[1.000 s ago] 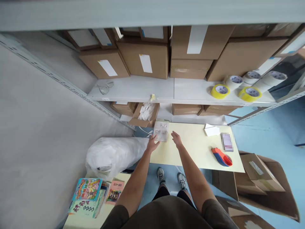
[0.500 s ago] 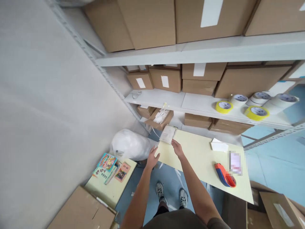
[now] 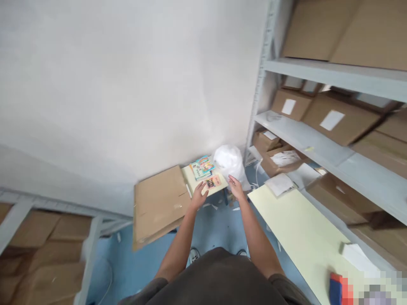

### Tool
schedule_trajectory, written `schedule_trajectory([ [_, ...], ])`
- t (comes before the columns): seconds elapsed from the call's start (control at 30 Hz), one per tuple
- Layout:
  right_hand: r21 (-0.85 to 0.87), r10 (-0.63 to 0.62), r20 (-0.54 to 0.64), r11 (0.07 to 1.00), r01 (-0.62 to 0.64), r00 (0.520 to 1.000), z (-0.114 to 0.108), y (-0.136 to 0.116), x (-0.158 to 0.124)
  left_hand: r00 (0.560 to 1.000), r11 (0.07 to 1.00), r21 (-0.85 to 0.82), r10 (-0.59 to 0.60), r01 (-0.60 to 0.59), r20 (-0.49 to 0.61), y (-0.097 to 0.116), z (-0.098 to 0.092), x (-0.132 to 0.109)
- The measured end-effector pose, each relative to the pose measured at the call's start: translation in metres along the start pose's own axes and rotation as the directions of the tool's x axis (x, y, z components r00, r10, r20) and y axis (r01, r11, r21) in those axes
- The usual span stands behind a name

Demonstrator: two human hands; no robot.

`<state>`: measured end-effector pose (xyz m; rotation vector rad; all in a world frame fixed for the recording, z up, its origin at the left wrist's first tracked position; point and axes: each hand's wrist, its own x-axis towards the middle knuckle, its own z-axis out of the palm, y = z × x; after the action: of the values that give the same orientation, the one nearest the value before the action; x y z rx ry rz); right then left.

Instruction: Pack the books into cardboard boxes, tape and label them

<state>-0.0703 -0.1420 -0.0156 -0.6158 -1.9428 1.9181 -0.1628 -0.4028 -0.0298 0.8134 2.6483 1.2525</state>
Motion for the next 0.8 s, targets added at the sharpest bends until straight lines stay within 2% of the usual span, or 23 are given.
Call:
schedule_trajectory([
  [0.13, -0.031, -0.029, 0.215, 0.999, 0.036, 0.976, 0.124, 0.000, -0.002, 0.981, 0.983, -0.086, -0.171, 0.163, -0.093, -0.075, -0.077, -0.039],
  [0.23, -0.059, -0.046, 0.344, 0.996, 0.071, 0.938, 0.210, 0.004, -0.009, 0.938, 0.947, -0.144, -0.308, 0.286, -0.162, -0.130, -0.132, -0.068],
  [0.33, -0.084, -0.087, 0.394, 0.988, 0.131, 0.915, 0.278, 0.015, -0.010, 0.880, 0.903, -0.205, -0.420, 0.378, -0.224, -0.183, -0.176, -0.096],
  [0.4, -0.153, -0.082, 0.396, 0.976, 0.154, 0.915, 0.308, 0.031, -0.008, 0.824, 0.858, -0.256, -0.504, 0.445, -0.260, -0.217, -0.197, -0.116],
  [0.47, -0.282, -0.037, 0.389, 0.946, 0.157, 0.921, 0.325, 0.053, -0.005, 0.750, 0.796, -0.311, -0.599, 0.520, -0.279, -0.249, -0.213, -0.137],
  [0.57, -0.528, 0.087, 0.406, 0.835, 0.156, 0.910, 0.329, 0.093, -0.010, 0.652, 0.694, -0.340, -0.717, 0.635, -0.245, -0.288, -0.227, -0.169],
  [0.63, -0.654, 0.181, 0.448, 0.735, 0.183, 0.875, 0.324, 0.119, -0.020, 0.553, 0.584, -0.313, -0.811, 0.749, -0.191, -0.308, -0.231, -0.190],
  [0.7, -0.702, 0.242, 0.466, 0.686, 0.189, 0.851, 0.318, 0.141, -0.033, 0.445, 0.467, -0.284, -0.884, 0.837, -0.141, -0.322, -0.232, -0.208],
  [0.73, -0.714, 0.262, 0.467, 0.675, 0.186, 0.844, 0.317, 0.149, -0.040, 0.409, 0.427, -0.277, -0.904, 0.861, -0.122, -0.328, -0.231, -0.215],
  [0.8, -0.733, 0.287, 0.458, 0.658, 0.174, 0.842, 0.318, 0.163, -0.052, 0.388, 0.400, -0.280, -0.916, 0.872, -0.101, -0.336, -0.228, -0.226],
])
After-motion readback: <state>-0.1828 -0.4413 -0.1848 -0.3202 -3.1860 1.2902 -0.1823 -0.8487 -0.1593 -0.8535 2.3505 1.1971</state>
